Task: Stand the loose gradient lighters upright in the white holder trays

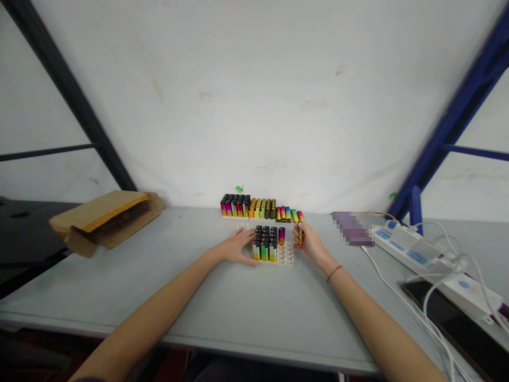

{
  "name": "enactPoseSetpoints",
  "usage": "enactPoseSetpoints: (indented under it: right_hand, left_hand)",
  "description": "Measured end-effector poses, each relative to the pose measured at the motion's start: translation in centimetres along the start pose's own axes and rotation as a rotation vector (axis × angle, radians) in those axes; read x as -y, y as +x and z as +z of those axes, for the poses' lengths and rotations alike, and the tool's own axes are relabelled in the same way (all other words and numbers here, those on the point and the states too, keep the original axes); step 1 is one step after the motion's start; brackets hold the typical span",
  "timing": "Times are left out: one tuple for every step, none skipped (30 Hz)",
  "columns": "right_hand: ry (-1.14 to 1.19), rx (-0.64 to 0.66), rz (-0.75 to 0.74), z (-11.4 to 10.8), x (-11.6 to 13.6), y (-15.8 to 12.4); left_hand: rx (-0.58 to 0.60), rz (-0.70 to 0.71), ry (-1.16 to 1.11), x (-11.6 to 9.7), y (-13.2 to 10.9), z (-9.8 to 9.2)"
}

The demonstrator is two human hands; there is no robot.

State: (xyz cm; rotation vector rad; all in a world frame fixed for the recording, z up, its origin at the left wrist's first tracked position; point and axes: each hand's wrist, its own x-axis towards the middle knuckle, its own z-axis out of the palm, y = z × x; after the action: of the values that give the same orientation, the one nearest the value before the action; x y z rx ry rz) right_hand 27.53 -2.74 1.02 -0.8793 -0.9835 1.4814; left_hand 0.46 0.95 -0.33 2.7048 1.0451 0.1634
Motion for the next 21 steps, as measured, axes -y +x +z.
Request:
enactPoseSetpoints:
  right_hand:
    - [-0.015,-0.014,-0.019,0.1,0.0,0.0]
    - [-0.037,-0.039,-0.046,0.1,-0.1,-0.1]
    - [-0.066,-0.072,-0.079,0.2,-0.1,-0.2]
    - [-0.102,-0.106,-0.118,0.2,-0.1,-0.3]
    - [-0.146,-0.133,-0.161,0.2,0.0,-0.4]
    - [-0.201,-0.142,-0.201,0.2,0.1,-0.6]
    - [-0.265,-0.136,-0.238,0.3,0.3,-0.8]
    - [-0.337,-0.120,-0.273,0.3,0.6,-0.9]
    - [-0.413,-0.103,-0.312,0.4,0.9,-1.1]
    - [-0.487,-0.087,-0.351,0.4,1.2,-1.2]
    - [-0.549,-0.074,-0.382,0.5,1.5,-1.3]
    - [-0.593,-0.062,-0.401,0.6,1.6,-1.4]
    - [-0.618,-0.049,-0.410,0.6,1.7,-1.4]
    - [-0.629,-0.035,-0.410,0.6,1.7,-1.5]
    - [-0.634,-0.028,-0.410,0.6,1.6,-1.5]
    - [-0.643,-0.029,-0.414,0.6,1.5,-1.5]
    - [-0.657,-0.038,-0.424,0.6,1.4,-1.6]
    - [-0.674,-0.047,-0.436,0.6,1.2,-1.6]
    - [-0.691,-0.051,-0.445,0.6,1.1,-1.6]
    - [-0.708,-0.050,-0.451,0.5,1.0,-1.7]
    - [-0.723,-0.040,-0.455,0.5,0.9,-1.7]
  left_hand:
    - [-0.001,0.000,-0.001,0.0,0.0,0.0]
    - [-0.004,0.001,-0.004,0.1,0.0,0.1]
    - [-0.006,0.003,-0.006,0.1,0.0,0.1]
    - [-0.008,0.004,-0.009,0.1,0.0,0.1]
    - [-0.010,0.004,-0.011,0.1,0.0,0.1]
    - [-0.011,0.003,-0.012,0.1,0.0,0.1]
    - [-0.010,0.001,-0.012,0.1,0.0,0.1]
    - [-0.009,-0.001,-0.011,0.0,0.0,0.0]
    - [-0.006,-0.003,-0.008,0.0,0.0,0.0]
    - [-0.003,-0.003,-0.005,0.0,0.0,0.0]
    - [0.000,-0.003,-0.002,-0.1,-0.1,0.0]
    - [0.002,-0.002,0.000,-0.1,-0.1,0.0]
    - [0.003,-0.001,0.002,-0.1,-0.1,0.0]
    - [0.003,0.000,0.003,-0.1,-0.1,0.0]
    - [0.002,0.001,0.005,-0.1,0.0,0.0]
    - [0.001,0.001,0.006,-0.1,0.0,0.0]
    - [0.001,0.001,0.008,0.0,0.0,0.0]
    - [0.002,0.001,0.009,0.0,0.0,0.0]
    - [0.003,0.001,0.010,0.0,0.1,0.1]
    - [0.003,0.001,0.011,0.0,0.1,0.1]
    - [0.002,0.002,0.011,0.0,0.1,0.1]
